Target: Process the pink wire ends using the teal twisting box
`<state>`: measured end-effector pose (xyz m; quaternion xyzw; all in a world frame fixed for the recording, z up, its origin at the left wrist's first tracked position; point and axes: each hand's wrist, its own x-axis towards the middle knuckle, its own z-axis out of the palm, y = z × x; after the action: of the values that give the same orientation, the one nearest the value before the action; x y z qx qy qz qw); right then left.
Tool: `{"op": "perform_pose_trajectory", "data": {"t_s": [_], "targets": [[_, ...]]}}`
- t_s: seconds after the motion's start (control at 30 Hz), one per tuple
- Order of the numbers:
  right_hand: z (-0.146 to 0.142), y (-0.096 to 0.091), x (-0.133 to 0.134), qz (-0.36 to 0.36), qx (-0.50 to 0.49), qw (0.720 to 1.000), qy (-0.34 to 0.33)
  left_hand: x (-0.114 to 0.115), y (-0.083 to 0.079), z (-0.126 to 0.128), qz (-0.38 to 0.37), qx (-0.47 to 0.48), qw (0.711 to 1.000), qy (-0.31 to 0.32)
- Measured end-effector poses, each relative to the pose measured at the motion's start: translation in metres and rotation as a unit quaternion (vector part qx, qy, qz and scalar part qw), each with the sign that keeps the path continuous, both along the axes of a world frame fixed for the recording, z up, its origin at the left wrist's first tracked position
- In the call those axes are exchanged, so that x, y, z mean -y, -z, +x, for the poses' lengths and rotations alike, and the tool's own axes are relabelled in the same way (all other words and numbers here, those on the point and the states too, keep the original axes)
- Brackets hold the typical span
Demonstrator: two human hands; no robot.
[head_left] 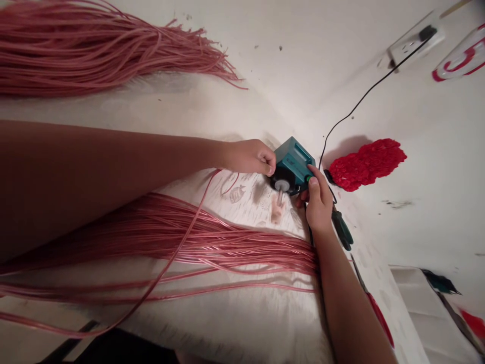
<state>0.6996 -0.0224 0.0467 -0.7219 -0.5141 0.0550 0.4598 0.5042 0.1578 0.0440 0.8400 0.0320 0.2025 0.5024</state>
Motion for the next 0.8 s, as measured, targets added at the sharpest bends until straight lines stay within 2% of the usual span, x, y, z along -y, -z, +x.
{"op": "perform_pose_trajectory", "data": {"t_s": [0.8], "targets": [[0.0019, 0.0014, 0.0003, 0.000, 0.022, 1.000, 0.001, 0.0013, -0.0006, -0.0020, 0.004, -0.006, 1.000, -0.007]]}}
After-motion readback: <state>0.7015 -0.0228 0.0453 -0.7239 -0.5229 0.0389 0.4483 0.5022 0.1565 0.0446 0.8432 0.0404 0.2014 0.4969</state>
